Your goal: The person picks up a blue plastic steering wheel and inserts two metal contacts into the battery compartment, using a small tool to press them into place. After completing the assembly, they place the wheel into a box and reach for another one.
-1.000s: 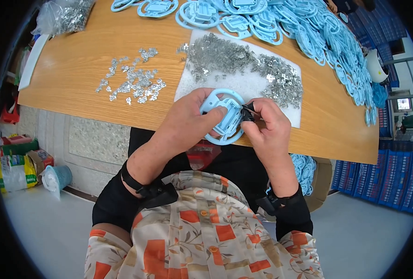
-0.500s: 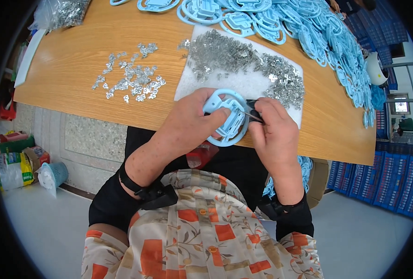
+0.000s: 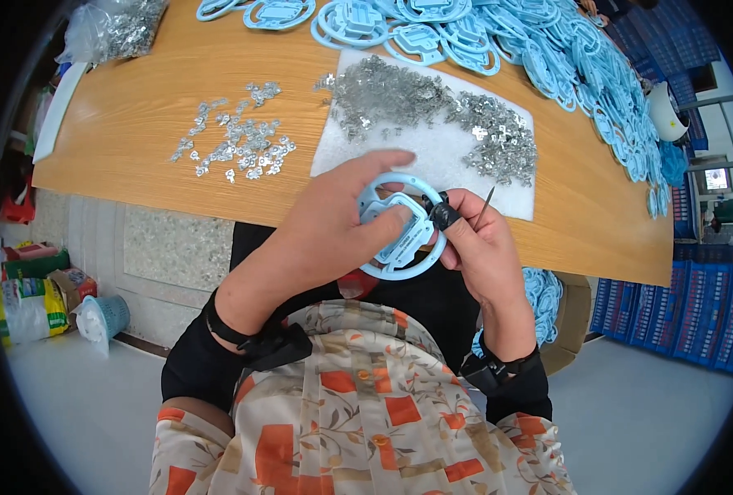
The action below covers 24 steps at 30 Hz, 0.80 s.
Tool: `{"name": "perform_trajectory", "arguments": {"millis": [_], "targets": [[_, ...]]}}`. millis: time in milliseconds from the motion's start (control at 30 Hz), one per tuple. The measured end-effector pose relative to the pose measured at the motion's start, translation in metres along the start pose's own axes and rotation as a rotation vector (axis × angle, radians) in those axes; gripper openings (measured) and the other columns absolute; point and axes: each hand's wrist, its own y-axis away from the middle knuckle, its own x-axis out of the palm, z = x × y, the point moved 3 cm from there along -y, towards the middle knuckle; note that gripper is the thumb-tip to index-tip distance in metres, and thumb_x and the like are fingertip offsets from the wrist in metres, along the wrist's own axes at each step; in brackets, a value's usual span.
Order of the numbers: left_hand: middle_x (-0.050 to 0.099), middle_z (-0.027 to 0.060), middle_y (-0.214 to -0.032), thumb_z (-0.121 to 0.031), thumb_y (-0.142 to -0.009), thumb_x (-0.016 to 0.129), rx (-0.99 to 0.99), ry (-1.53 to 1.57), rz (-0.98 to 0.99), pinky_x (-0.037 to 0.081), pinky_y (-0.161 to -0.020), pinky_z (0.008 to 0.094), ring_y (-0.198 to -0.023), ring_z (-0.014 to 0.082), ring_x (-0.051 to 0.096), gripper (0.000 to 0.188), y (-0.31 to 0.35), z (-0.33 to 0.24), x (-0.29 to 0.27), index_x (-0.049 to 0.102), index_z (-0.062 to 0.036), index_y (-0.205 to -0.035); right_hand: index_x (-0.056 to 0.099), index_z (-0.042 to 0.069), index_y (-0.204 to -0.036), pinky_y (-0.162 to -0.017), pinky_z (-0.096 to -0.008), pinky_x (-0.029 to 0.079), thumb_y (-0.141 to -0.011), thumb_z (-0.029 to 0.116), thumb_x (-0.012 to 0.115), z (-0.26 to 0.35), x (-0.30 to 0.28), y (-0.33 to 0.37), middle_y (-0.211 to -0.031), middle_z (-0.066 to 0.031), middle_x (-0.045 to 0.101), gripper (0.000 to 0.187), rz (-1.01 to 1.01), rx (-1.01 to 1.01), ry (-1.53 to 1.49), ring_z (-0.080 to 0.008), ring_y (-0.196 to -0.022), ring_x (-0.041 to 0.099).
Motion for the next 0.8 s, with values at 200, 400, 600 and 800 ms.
{"name": "perform_trajectory", "arguments": {"millis": [200, 400, 600, 800], "targets": [[0.066, 0.0084, -0.112, -0.011, -0.093, 0.058, 0.231, -0.313, -0.02, 0.051, -0.09, 0.032, -0.1, 0.0171, 0.065, 0.043, 0.001, 0.004, 0.0, 0.053, -0.0038, -0.136, 0.06, -0.002, -0.113, -0.052, -0.0179, 0.037, -0.099, 0.007, 0.05, 0.009, 0.007, 0.009, -0.082, -0.0006, 0.063, 0.02, -0.02, -0.021, 0.059, -0.0035, -0.06, 0.049], [0.059, 0.0026, -0.085, -0.022, -0.099, 0.048, -0.449, 0.958, 0.087, 0.042, -0.046, 0.0233, -0.062, 0.0101, 0.053, 0.037, 0.004, 0.023, 0.008, 0.056, -0.0011, -0.128, 0.059, -0.001, -0.117, -0.059, -0.0212, 0.047, -0.088, -0.004, 0.06, 0.012, 0.027, 0.001, -0.085, -0.0019, 0.063, 0.029, 0.034, -0.283, 0.017, -0.0056, -0.065, 0.056], [0.065, 0.0071, -0.09, -0.02, -0.099, 0.048, -0.437, 1.155, 0.383, 0.053, -0.052, 0.026, -0.067, 0.0121, 0.065, 0.034, 0.015, 0.033, 0.013, 0.056, 0.0002, -0.125, 0.065, 0.004, -0.103, -0.055, -0.0254, 0.047, -0.076, 0.002, 0.076, 0.022, 0.025, -0.001, -0.071, -0.0045, 0.06, 0.029, -0.043, -0.566, 0.66, -0.0116, -0.061, 0.06], [0.066, 0.0023, -0.108, -0.014, -0.097, 0.054, -0.466, 0.945, 0.333, 0.054, -0.075, 0.0213, -0.089, 0.0067, 0.064, 0.035, 0.018, 0.035, -0.001, 0.055, -0.001, -0.13, 0.067, 0.005, -0.1, -0.061, -0.0294, 0.053, -0.077, 0.002, 0.076, 0.031, 0.026, -0.009, -0.074, -0.0078, 0.064, 0.025, 0.154, -0.536, 0.826, -0.0205, -0.065, 0.065]]}}
